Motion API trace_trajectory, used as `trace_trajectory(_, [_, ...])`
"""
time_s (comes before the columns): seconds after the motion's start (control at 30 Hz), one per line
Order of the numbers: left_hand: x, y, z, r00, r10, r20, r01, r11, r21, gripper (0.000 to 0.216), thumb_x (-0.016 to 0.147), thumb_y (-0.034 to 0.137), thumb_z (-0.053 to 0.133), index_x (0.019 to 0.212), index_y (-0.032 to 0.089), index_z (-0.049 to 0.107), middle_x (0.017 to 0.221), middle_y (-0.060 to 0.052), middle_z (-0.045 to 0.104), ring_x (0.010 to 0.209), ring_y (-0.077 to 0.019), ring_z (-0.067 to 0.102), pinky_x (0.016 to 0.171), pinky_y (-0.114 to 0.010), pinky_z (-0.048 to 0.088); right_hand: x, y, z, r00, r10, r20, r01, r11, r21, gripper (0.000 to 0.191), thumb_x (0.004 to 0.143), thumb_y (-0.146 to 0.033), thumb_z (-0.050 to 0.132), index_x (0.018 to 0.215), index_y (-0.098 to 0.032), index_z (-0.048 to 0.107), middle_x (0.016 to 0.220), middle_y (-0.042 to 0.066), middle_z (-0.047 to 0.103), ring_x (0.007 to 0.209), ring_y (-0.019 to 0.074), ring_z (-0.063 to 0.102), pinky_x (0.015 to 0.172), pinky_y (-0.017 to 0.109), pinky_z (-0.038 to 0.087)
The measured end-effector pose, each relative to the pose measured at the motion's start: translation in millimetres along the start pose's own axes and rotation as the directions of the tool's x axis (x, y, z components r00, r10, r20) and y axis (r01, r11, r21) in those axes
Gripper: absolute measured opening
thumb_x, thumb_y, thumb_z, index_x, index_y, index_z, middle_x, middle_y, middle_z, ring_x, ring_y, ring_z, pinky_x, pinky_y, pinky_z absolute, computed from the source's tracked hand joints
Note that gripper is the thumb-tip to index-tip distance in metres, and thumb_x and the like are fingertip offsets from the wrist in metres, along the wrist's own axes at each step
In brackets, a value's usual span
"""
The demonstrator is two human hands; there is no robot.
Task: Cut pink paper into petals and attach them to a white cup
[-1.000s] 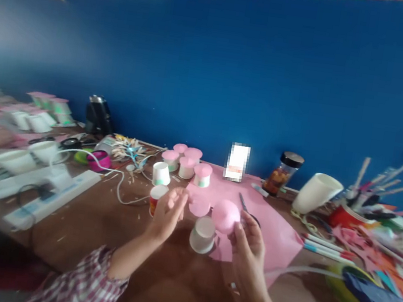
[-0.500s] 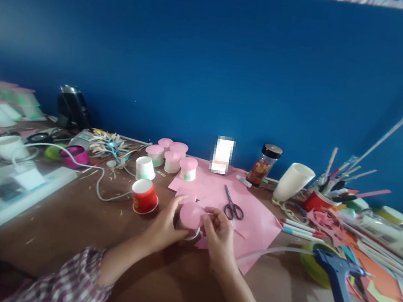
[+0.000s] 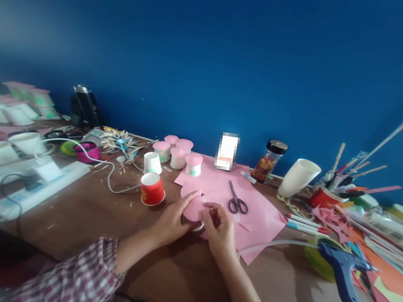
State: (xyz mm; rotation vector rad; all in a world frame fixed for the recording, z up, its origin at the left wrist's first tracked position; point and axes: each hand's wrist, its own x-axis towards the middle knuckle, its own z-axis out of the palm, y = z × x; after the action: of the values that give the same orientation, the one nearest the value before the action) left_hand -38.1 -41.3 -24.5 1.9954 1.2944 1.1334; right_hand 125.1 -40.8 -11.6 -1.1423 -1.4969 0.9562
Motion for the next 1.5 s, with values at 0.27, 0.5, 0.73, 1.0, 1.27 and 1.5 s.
trace_trajectory(0.27, [0,-2,1,1.0,0.002,-0.004,-0.002,0.999,0.044,0.073,0.077,0.049,0.063,0.138,0.021,0.037,0.139,-0.011,0.048,0.126,-0.0278,0.047,0.104,-0.042,0.039,-1,8,-5,0.99,-0.14,0.028,0.141,0.988,-0.065,0.045,0.082,-0.04,0.061,0.12,-0.019,0.051,0.097,0.008,0.059,0.075,0.0179,0.061,0.058,0.028,0.054])
trace_trajectory(0.5, [-2,-7,2,0.996,0.081,-0.026,-0.079,0.994,0.071,0.07,0.079,0.044,0.061,0.139,0.019,0.034,0.139,-0.013,0.048,0.124,-0.0269,0.048,0.103,-0.042,0.04,-1,7,-1,0.985,-0.161,0.053,0.17,0.949,-0.264,0.05,0.079,-0.034,0.065,0.125,-0.021,0.05,0.11,0.011,0.057,0.091,0.0238,0.061,0.068,0.036,0.057])
trace_trajectory(0.73, [-1,-10,4,0.994,0.103,-0.029,-0.101,0.993,0.062,0.073,0.073,0.03,0.066,0.139,0.02,0.035,0.137,-0.012,0.05,0.123,-0.0275,0.049,0.102,-0.043,0.04,0,1,-10,0.973,-0.208,0.099,0.229,0.926,-0.3,0.035,0.079,-0.029,0.064,0.113,-0.021,0.058,0.103,0.007,0.061,0.087,0.021,0.061,0.072,0.033,0.055])
trace_trajectory(1.0, [-2,-12,5,0.997,0.044,-0.06,-0.045,0.999,-0.014,0.071,0.077,0.038,0.065,0.139,0.021,0.037,0.135,-0.011,0.052,0.121,-0.0261,0.051,0.101,-0.041,0.042,10,-8,-20,0.841,-0.479,0.252,0.539,0.706,-0.459,0.035,0.082,-0.013,0.054,0.116,-0.023,0.061,0.116,0.01,0.058,0.106,0.0243,0.056,0.086,0.039,0.05])
trace_trajectory(1.27, [0,-5,-3,0.998,0.0,-0.065,-0.007,0.995,-0.104,0.078,0.076,0.038,0.066,0.142,0.021,0.029,0.136,-0.012,0.051,0.122,-0.0281,0.05,0.101,-0.044,0.041,18,-10,-16,0.762,-0.576,0.296,0.631,0.558,-0.538,0.025,0.088,-0.013,0.05,0.104,-0.021,0.066,0.098,0.009,0.067,0.09,0.0236,0.06,0.078,0.039,0.051])
trace_trajectory(1.5, [0,-4,-3,0.999,-0.03,-0.045,0.027,0.997,-0.069,0.078,0.075,0.037,0.066,0.143,0.023,0.03,0.139,-0.01,0.048,0.126,-0.0277,0.047,0.103,-0.043,0.039,15,-8,-17,0.749,-0.57,0.34,0.643,0.499,-0.581,0.025,0.087,-0.014,0.053,0.107,-0.022,0.066,0.1,0.009,0.067,0.092,0.0243,0.06,0.08,0.04,0.05])
